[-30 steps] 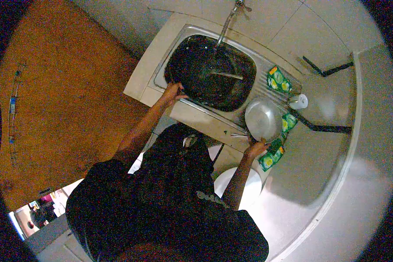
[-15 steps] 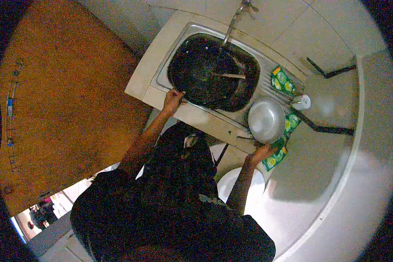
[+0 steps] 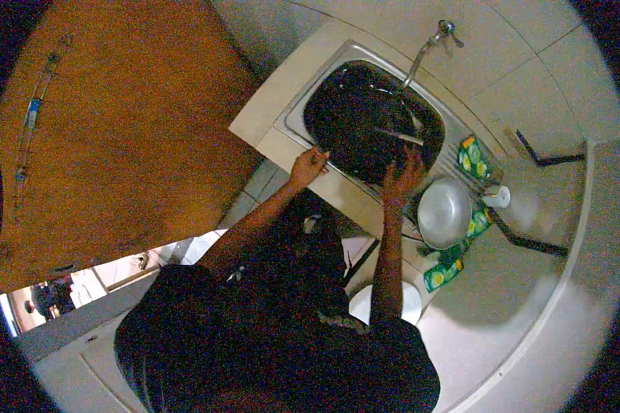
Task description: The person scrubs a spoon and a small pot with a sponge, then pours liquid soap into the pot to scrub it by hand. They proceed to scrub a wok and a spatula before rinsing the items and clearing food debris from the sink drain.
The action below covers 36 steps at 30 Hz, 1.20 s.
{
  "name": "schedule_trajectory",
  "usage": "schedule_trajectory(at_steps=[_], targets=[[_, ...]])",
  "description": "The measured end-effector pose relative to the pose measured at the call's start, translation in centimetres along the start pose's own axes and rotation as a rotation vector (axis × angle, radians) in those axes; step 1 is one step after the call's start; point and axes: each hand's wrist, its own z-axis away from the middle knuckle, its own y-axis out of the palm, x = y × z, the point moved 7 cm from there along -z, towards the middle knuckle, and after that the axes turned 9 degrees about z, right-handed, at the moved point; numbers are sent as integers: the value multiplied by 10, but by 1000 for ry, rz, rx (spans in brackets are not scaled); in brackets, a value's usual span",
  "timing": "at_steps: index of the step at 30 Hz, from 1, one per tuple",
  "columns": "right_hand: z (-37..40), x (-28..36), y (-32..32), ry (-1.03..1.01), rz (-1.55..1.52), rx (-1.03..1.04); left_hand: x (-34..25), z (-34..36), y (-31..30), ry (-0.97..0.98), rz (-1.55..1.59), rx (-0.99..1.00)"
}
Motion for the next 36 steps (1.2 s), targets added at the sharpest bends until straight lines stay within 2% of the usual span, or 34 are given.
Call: schedule_trajectory(at_steps=[2,4,5,7,11,14,17,19,21,26,28,31,36], targets=[[-16,-4,17,-69,36,-5,-5,2,1,37,63,14],[-26,-2,34,-143,317,115,0,0,2,37,74,-3],[-29,-2,38,-147,311,121,5,2,1,33,72,-12],[-29,-8,66,-198,445,303,4,0,-1,81,43,-8],[-12,-28,107,-192,385,364,3,-1,0,10,-100,-82],[0,-42,130,-230,457,416,-2,0,1,32,-117,-80],[-1,-47,131,-208,458,358,-6,2,1,-17,-135,-74],[0,-38,123,-214,441,415,-2,1,0,-20,-173,-75],[0,-36,123,-200,431,409,-6,0,0,60,-116,-80],[3,-35,124,-203,433,383,-7,0,0,20,-84,-81],[1,-35,123,-135,438,463,-7,0,1,6,-90,-79],[0,-36,124,-203,386,429,-5,-1,1,-9,-86,-111],[-1,-27,113,-144,428,466,-1,-2,0,1,-30,-131]])
